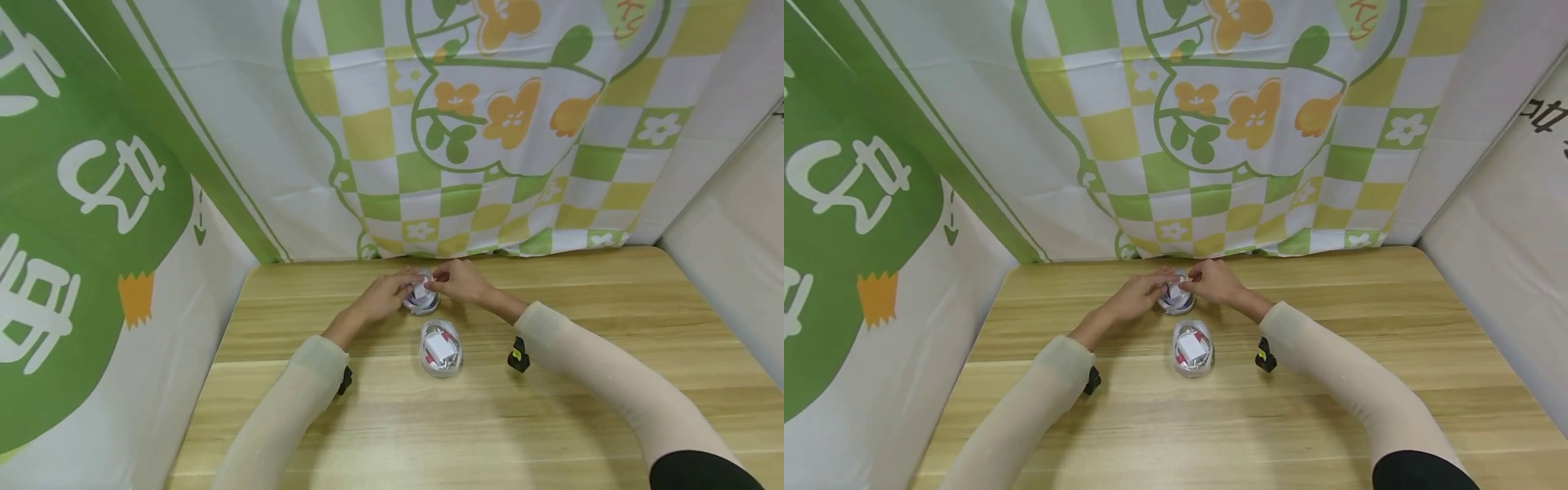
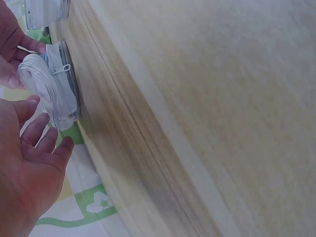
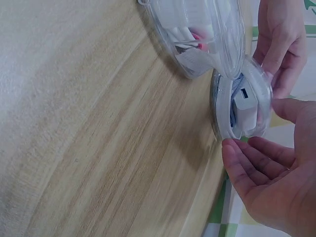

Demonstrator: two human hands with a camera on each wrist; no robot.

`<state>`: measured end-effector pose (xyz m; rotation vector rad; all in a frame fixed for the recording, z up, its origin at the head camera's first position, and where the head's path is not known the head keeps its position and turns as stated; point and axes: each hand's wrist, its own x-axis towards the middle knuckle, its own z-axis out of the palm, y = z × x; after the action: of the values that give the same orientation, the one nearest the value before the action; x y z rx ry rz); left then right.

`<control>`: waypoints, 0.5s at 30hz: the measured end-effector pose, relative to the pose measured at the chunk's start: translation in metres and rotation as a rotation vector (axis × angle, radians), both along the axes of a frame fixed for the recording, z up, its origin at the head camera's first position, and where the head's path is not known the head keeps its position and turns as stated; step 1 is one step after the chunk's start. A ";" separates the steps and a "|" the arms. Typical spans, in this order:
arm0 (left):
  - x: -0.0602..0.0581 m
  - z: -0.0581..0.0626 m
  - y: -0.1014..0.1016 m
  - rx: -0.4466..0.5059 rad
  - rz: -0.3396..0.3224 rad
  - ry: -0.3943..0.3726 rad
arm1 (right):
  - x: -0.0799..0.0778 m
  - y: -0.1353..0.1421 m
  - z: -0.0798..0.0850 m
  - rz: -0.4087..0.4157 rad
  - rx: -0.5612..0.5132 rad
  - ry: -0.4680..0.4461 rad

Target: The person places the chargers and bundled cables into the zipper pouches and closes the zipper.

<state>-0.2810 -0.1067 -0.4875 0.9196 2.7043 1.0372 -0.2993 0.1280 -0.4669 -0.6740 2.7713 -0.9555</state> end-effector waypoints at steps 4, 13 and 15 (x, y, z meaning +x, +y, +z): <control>0.000 0.000 0.000 -0.034 -0.015 -0.004 | 0.000 0.000 -0.001 0.003 0.012 0.006; 0.002 0.001 0.000 -0.089 -0.017 -0.018 | 0.001 0.001 -0.005 -0.003 -0.008 -0.017; 0.001 0.001 0.000 -0.093 -0.016 -0.015 | 0.000 0.002 -0.006 -0.005 -0.020 -0.021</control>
<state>-0.2798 -0.1068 -0.4867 0.9129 2.7026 0.9026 -0.2993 0.1296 -0.4729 -0.6563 2.7498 -0.9861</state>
